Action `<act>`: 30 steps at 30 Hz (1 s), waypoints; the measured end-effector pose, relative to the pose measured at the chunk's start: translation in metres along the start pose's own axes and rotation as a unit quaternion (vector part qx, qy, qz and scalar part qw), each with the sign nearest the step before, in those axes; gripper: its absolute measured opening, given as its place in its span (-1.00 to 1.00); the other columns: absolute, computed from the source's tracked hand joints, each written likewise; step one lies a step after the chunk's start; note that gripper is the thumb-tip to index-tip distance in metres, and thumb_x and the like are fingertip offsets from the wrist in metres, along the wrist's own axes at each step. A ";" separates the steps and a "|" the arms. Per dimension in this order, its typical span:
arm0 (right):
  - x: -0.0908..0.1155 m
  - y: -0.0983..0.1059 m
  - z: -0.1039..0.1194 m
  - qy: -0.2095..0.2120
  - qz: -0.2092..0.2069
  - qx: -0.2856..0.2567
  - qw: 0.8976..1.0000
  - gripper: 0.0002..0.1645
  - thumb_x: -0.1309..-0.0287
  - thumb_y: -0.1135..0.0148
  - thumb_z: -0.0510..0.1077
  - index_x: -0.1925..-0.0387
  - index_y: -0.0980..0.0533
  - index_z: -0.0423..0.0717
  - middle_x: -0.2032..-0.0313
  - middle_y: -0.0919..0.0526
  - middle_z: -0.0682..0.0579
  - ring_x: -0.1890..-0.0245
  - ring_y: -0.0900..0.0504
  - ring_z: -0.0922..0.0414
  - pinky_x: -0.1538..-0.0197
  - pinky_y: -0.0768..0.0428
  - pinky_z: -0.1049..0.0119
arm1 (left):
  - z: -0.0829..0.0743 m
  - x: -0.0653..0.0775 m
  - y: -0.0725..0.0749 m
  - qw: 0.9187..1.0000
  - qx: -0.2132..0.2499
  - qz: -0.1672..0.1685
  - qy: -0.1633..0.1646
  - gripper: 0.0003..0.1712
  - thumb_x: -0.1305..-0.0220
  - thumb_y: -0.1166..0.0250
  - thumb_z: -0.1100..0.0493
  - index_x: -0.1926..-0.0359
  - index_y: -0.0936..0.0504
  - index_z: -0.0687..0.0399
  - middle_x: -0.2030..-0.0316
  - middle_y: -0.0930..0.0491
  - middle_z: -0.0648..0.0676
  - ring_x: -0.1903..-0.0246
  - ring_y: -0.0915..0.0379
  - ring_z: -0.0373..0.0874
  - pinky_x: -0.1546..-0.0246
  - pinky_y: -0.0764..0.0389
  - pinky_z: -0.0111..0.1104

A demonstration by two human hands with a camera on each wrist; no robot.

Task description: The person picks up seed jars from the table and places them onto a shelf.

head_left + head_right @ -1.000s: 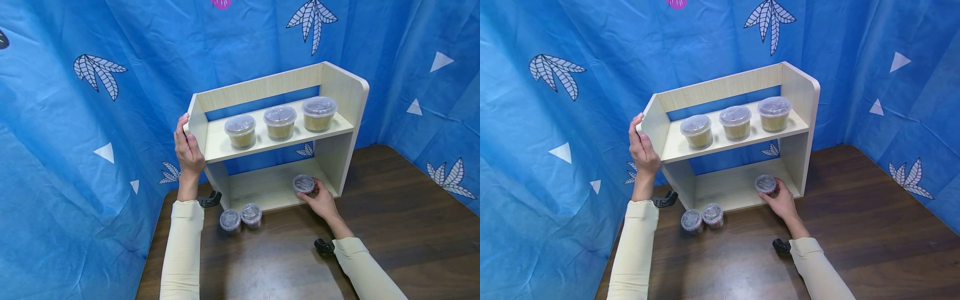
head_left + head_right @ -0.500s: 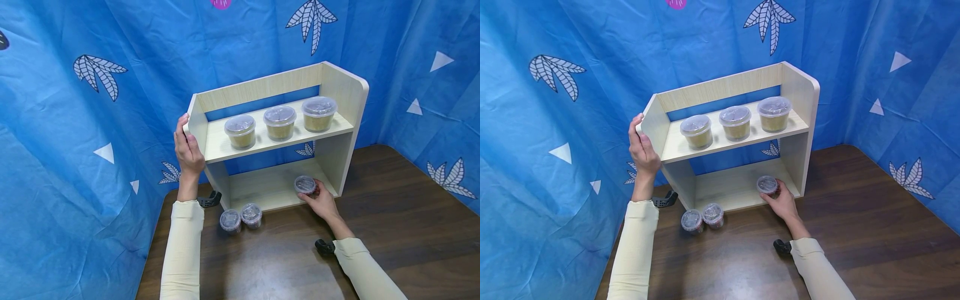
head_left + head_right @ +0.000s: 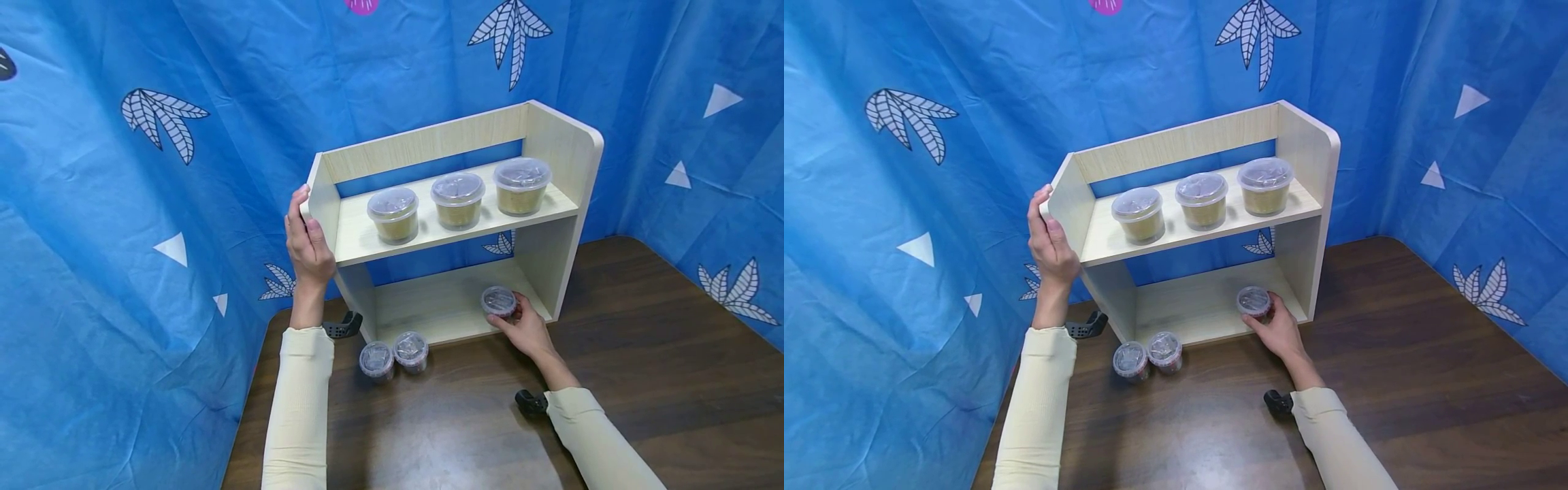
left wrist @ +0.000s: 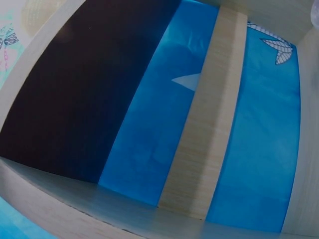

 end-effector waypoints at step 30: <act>0.004 0.032 0.022 0.021 -0.041 0.002 0.999 0.11 -0.15 -0.39 0.14 -0.47 -0.03 -0.31 -0.23 -0.35 -0.47 -0.19 -0.39 -0.36 -0.19 -0.39 -0.24 | -0.001 0.001 0.000 1.000 0.002 -0.007 0.010 -0.48 -0.46 0.10 0.05 -0.26 -0.36 0.30 -0.25 -0.43 0.22 -0.14 -0.34 0.12 -0.06 -0.53 -0.05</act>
Point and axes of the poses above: each hand's wrist, its own x-axis away from the middle knuckle, its own y-axis out of the back of the hand, z = x × y, the point moved 6 cm from there along -x, towards the middle knuckle
